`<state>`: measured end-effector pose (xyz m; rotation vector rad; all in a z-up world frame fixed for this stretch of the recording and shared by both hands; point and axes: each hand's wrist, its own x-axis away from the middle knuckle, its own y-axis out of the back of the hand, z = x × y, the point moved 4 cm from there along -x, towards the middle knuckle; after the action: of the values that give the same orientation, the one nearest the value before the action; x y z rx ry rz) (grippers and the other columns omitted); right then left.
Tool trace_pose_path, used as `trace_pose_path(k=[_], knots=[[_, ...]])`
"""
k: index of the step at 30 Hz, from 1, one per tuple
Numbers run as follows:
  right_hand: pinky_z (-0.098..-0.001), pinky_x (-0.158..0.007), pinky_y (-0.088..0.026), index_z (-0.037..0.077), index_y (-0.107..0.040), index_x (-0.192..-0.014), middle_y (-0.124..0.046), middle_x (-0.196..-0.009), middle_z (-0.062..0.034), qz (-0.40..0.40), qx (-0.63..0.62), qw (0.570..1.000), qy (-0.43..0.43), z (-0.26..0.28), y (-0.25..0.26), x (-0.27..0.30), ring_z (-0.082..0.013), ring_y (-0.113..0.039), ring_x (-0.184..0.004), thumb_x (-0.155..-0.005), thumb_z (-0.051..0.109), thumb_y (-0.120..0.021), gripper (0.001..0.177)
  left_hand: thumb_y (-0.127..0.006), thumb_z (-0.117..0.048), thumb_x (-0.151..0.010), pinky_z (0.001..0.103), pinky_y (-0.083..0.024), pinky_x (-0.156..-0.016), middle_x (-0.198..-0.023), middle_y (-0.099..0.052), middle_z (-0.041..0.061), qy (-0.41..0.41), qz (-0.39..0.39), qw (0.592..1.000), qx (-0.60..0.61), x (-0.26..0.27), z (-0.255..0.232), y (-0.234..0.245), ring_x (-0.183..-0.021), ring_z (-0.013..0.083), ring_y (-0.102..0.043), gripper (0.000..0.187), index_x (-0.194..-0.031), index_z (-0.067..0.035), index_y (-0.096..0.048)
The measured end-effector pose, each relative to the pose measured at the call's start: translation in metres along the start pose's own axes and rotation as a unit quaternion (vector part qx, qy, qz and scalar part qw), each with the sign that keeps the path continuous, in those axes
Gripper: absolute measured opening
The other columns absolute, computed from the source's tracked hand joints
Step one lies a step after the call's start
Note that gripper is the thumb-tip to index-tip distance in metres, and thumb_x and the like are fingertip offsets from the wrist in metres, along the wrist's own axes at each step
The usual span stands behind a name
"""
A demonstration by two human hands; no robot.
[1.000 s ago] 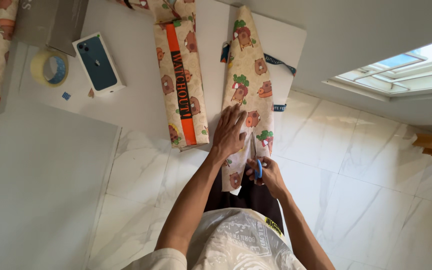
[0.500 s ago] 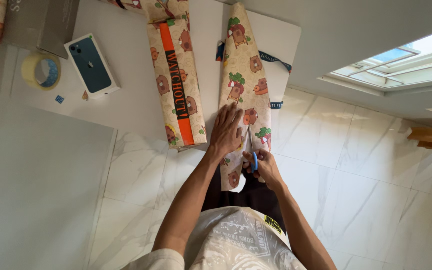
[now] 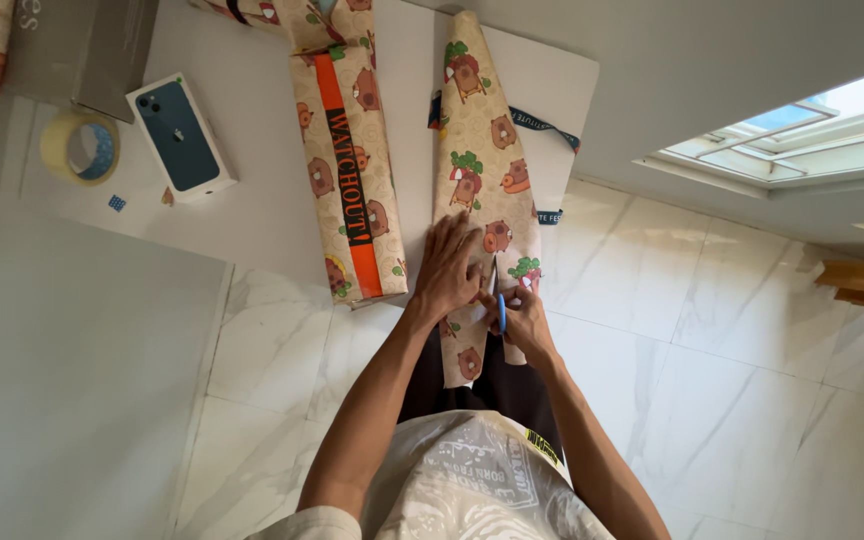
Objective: The person cuts wrapping paper with scissors, folds it around a rectangular box, and secures the edges with tape. The person then folds the ends of the paper to complete the wrapping.
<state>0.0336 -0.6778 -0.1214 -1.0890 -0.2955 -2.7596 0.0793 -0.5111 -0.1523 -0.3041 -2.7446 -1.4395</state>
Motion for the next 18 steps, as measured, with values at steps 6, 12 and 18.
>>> trace_pose_path(k=[6,12,18], knots=[[-0.0235,-0.037,-0.039,0.002,-0.061,-0.088,-0.068,-0.061,-0.0075,-0.004,0.001,1.0,0.024,-0.001,0.001,-0.007,-0.0112,-0.06,-0.047,-0.083,0.04,-0.083,0.044,-0.064,-0.028,-0.09,0.058,-0.003,-0.127,-0.171,-0.013,0.013,0.028,0.038,0.999,0.005,-0.004,0.002,-0.004,-0.158,0.0358,-0.01,0.067,-0.152,-0.011,-0.045],[-0.0235,-0.038,-0.041,0.001,-0.062,-0.086,-0.065,-0.06,-0.008,-0.014,-0.004,1.0,0.011,-0.005,0.001,-0.012,-0.0124,-0.06,-0.046,-0.083,0.038,-0.084,0.042,-0.065,-0.028,-0.09,0.058,-0.003,-0.127,-0.172,-0.01,0.013,0.028,0.049,0.998,0.003,-0.008,0.006,-0.006,-0.158,0.0344,-0.007,0.069,-0.153,-0.012,-0.043],[-0.0229,-0.038,-0.042,0.002,-0.061,-0.085,-0.065,-0.059,-0.0078,-0.007,-0.008,1.0,0.016,-0.005,0.004,-0.013,-0.0119,-0.06,-0.046,-0.084,0.035,-0.084,0.04,-0.065,-0.02,-0.087,0.058,-0.003,-0.127,-0.172,-0.009,0.013,0.017,0.046,0.999,0.0,-0.005,0.005,-0.006,-0.158,0.0348,-0.006,0.072,-0.155,-0.012,-0.042]])
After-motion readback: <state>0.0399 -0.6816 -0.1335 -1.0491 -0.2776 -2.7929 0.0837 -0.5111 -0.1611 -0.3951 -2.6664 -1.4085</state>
